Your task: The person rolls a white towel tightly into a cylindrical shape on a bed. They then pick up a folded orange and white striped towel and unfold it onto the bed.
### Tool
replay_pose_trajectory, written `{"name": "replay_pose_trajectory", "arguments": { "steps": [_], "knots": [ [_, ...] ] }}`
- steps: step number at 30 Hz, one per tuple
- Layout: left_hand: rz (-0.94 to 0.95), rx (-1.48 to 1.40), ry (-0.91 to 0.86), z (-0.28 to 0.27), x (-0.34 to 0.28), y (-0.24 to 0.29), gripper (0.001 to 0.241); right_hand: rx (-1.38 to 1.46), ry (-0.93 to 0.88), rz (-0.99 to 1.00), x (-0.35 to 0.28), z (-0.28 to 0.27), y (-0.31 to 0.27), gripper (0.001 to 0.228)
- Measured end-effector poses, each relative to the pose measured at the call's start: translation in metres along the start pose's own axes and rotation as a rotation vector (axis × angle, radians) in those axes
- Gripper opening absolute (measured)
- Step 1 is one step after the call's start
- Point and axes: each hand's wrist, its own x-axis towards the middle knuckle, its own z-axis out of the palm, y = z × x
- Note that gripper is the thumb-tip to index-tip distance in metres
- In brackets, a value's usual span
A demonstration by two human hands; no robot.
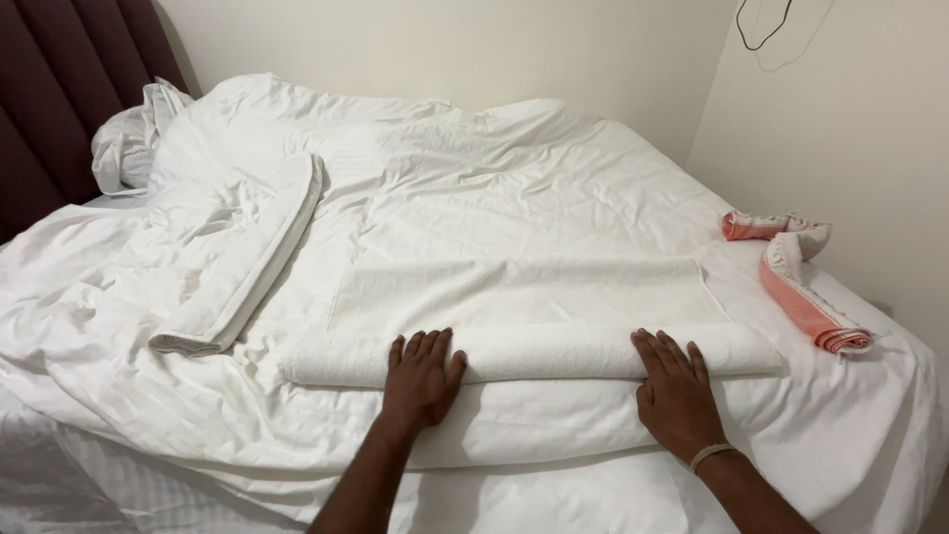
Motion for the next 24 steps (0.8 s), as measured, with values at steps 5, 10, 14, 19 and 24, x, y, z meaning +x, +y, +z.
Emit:
{"name": "replay_pose_trajectory", "arguments": {
  "steps": [5, 10, 14, 19, 24],
  "knots": [
    [0.010, 0.059, -0.092, -0.014, 0.020, -0.030, 0.071, 0.001, 0.012, -0.005, 0.001, 0.001, 0.002, 0.069],
    [-0.041, 0.213, -0.183, -0.033, 0.031, -0.076, 0.068, 0.015, 0.028, 0.001, -0.002, 0.002, 0.000, 0.069],
    [-0.331, 0.235, -0.265, -0.062, 0.028, -0.091, 0.071, 0.029, 0.054, -0.016, -0.001, 0.005, 0.003, 0.070],
    [-0.439, 0.260, -0.294, -0.066, 0.029, -0.110, 0.072, 0.042, 0.045, 0.001, -0.002, 0.005, -0.003, 0.070],
    [-0.525, 0.049, -0.223, -0.052, 0.037, -0.134, 0.067, 0.050, 0.049, -0.006, -0.001, 0.003, -0.002, 0.071]
  ]
}}
